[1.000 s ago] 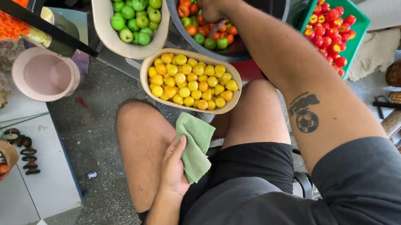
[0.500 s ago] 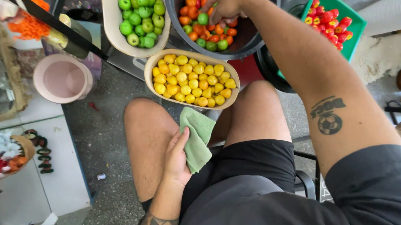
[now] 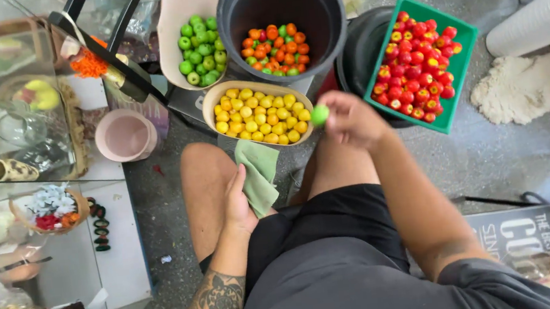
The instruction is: Cleaning and wiping small fruits individually with a cloth
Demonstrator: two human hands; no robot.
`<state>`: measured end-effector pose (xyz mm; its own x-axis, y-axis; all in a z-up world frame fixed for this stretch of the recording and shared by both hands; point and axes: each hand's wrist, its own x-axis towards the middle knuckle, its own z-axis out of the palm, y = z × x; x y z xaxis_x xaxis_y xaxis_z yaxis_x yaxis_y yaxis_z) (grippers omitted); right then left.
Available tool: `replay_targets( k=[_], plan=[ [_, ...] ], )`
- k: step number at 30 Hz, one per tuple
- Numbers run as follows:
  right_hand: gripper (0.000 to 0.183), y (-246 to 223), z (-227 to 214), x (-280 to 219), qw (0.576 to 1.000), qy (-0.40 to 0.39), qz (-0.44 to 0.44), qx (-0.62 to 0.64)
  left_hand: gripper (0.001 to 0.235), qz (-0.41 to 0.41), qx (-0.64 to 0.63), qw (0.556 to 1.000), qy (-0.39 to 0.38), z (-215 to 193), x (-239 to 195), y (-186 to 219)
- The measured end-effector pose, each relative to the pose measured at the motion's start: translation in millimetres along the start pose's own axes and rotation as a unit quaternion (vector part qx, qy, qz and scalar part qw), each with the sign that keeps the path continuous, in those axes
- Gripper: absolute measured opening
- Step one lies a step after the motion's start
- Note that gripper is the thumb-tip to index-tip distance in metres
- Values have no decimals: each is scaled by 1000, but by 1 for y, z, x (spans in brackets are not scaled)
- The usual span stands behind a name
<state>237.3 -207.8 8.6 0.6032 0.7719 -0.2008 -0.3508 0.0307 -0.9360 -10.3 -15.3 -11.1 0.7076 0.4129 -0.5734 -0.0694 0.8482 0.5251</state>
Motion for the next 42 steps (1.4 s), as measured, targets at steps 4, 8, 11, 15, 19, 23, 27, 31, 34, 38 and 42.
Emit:
replay_targets(
  k=[4, 8, 11, 15, 19, 23, 27, 31, 34, 38, 42],
  plan=[
    [40, 32, 40, -72, 999, -25, 35, -15, 29, 5, 36, 999, -33, 3, -20, -20],
    [44, 29, 79, -105, 1000, 15, 21, 11, 31, 53, 116, 985, -113, -17, -15, -61],
    [41, -1, 100, -120, 983, 22, -88, -162, 42, 127, 210, 955, -168, 13, -53, -47],
    [41, -9, 117, -147, 850, 36, -256, -460, 46, 199, 282, 921, -182, 22, -92, -52],
    [46, -15, 138, -192, 840, 35, -334, -427, 36, 265, 341, 896, -105, 17, -123, -58],
    [38, -21, 148, -236, 808, 88, -389, -434, 38, 370, 399, 836, -64, 27, -165, -61],
    [35, -18, 158, -271, 800, 91, -413, -426, 32, 399, 423, 812, -61, 17, -196, -69],
    [25, -22, 175, -289, 825, 70, -443, -343, 24, 391, 431, 808, -89, 7, -210, -68],
    [16, -27, 179, -279, 820, 63, -460, -335, 27, 334, 376, 857, -112, 15, -215, -55],
    [11, -27, 173, -252, 812, 87, -455, -356, 29, 330, 412, 846, -71, 11, -173, -49],
    [16, -21, 162, -217, 839, 95, -406, -350, 31, 311, 395, 862, -56, 10, -137, -42]
  ],
)
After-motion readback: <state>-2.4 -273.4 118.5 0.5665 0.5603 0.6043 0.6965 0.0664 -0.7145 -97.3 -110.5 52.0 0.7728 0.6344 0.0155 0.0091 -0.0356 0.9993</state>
